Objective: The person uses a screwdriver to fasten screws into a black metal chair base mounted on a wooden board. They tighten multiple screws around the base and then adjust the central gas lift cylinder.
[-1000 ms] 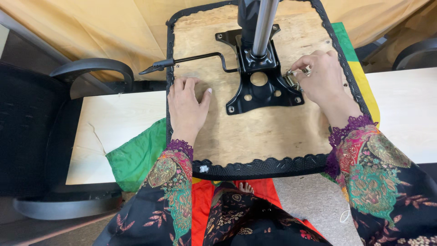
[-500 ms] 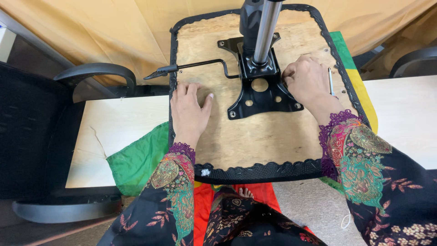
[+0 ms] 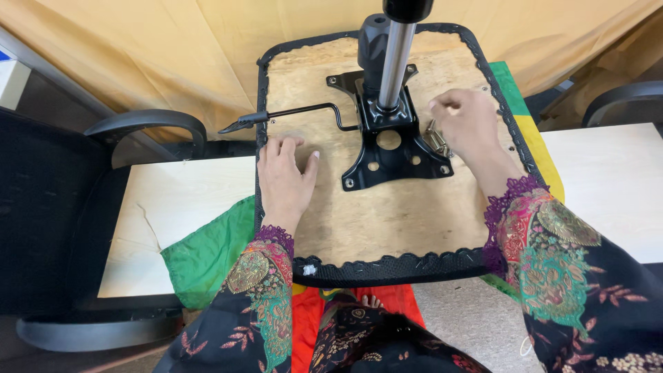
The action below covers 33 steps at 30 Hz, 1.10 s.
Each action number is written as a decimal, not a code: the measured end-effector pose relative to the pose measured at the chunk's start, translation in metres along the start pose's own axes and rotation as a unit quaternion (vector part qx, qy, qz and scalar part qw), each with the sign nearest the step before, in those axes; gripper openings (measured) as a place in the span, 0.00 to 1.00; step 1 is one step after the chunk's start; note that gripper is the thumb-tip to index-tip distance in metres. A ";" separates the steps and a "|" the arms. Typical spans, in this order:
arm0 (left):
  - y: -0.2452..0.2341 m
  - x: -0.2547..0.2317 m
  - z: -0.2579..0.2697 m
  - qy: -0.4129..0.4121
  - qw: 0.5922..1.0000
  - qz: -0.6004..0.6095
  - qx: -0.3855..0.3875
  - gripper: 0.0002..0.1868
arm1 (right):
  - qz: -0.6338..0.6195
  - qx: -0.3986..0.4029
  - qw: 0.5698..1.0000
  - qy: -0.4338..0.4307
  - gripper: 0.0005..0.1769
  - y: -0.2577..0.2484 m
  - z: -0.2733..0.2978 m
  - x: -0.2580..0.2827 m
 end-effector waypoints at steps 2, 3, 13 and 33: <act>-0.009 -0.008 0.002 0.039 0.998 0.013 -0.038 0.13 | -0.232 -0.076 0.969 0.028 0.22 -0.012 0.002 0.000; -0.014 -0.013 0.003 0.059 0.996 0.019 -0.057 0.11 | -0.353 -0.050 0.927 0.116 0.28 -0.012 0.002 -0.005; 0.059 -0.143 -0.008 -0.038 0.832 0.532 0.151 0.34 | -0.602 0.230 0.741 0.191 0.49 0.023 0.073 0.079; 0.024 -0.153 -0.016 -0.073 0.776 0.566 0.269 0.38 | -0.627 0.505 0.593 0.035 0.53 0.027 0.132 0.115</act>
Point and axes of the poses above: each hand's wrist, its own z-axis away from the middle knuckle, its own y-axis out of the palm, x = y × z, the point moved 6 cm from there along -z, towards the middle knuckle, and after that the axes turned 2 degrees about x, right-handed, at the moved point
